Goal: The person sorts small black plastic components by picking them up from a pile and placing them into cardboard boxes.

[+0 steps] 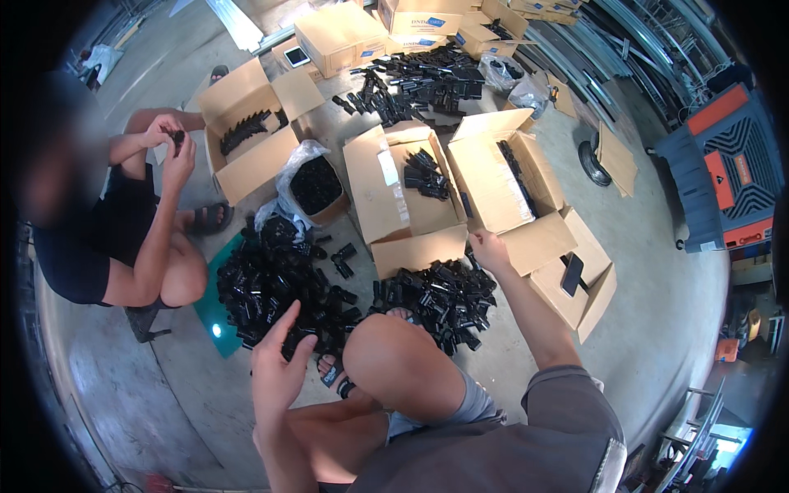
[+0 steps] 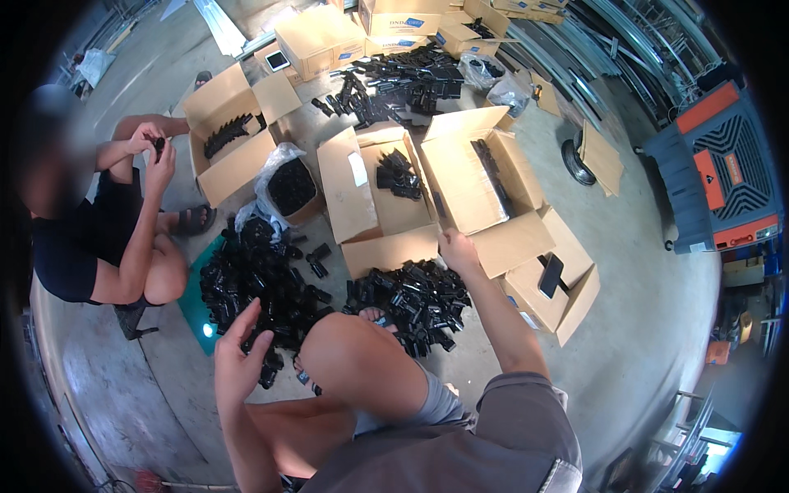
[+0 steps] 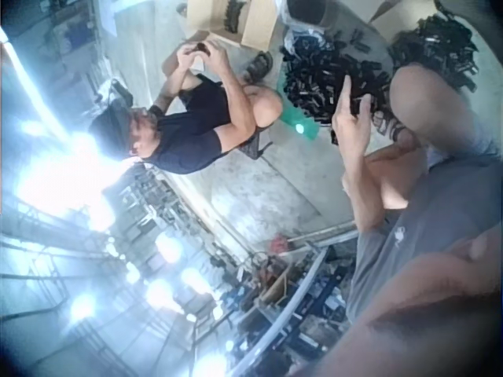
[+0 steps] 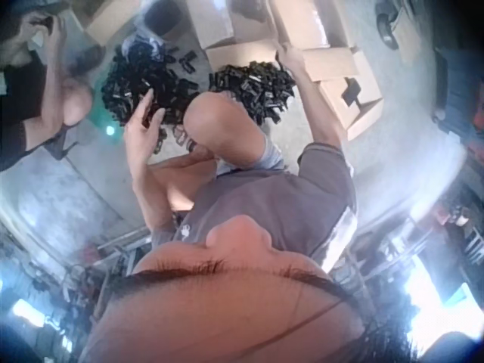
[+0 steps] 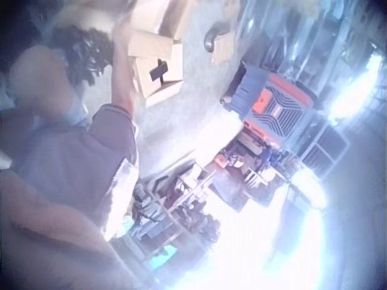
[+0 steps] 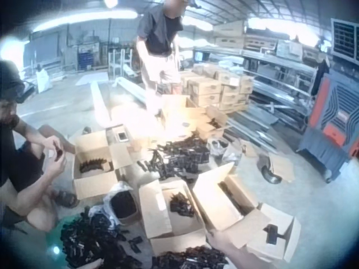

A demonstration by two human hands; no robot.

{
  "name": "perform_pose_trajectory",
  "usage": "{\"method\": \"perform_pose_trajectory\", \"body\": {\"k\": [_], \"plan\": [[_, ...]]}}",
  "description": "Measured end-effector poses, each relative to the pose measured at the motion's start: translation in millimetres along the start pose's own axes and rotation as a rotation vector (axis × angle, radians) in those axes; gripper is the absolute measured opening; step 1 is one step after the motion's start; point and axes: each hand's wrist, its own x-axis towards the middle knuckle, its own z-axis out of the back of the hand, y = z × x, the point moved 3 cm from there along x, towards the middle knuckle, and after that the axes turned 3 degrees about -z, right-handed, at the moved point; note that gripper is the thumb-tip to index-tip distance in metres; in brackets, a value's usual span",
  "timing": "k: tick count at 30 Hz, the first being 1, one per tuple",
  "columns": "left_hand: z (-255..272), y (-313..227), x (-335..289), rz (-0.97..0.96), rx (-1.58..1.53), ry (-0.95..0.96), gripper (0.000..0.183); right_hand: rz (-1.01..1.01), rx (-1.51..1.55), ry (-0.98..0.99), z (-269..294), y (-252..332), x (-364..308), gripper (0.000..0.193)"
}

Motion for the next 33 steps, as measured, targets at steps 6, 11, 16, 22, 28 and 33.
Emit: {"method": "perform_pose_trajectory", "body": {"k": [6, 11, 16, 22, 28, 33], "plan": [[-7.0, -8.3, 14.5, -0.074, 0.123, 0.08, 0.052, 0.288, -0.143, -0.115, -34.5, 81.8, 63.5, 0.032], [-10.1, -17.3, 21.9, -0.092, 0.066, 0.123, 0.052, 0.228, -0.672, -0.214, -75.9, 88.4, 124.0, 0.024], [-0.5, -7.9, 15.0, -0.113, 0.179, 0.1, 0.051, 0.297, -0.867, -0.202, -96.0, 99.5, 121.2, 0.024], [-2.6, -12.9, 18.5, -0.184, 0.103, 0.051, 0.052, 0.018, -0.249, 0.085, -41.2, 98.2, 74.3, 0.036], [-9.3, -27.5, 8.5, -0.167, 0.039, 0.131, 0.051, 0.013, 0.571, 0.257, -11.8, 100.0, 39.2, 0.031], [-9.7, -23.6, 4.6, -0.29, -0.063, 0.017, 0.055, 0.353, 0.821, 0.456, 43.9, 192.1, -54.9, 0.016]]}}
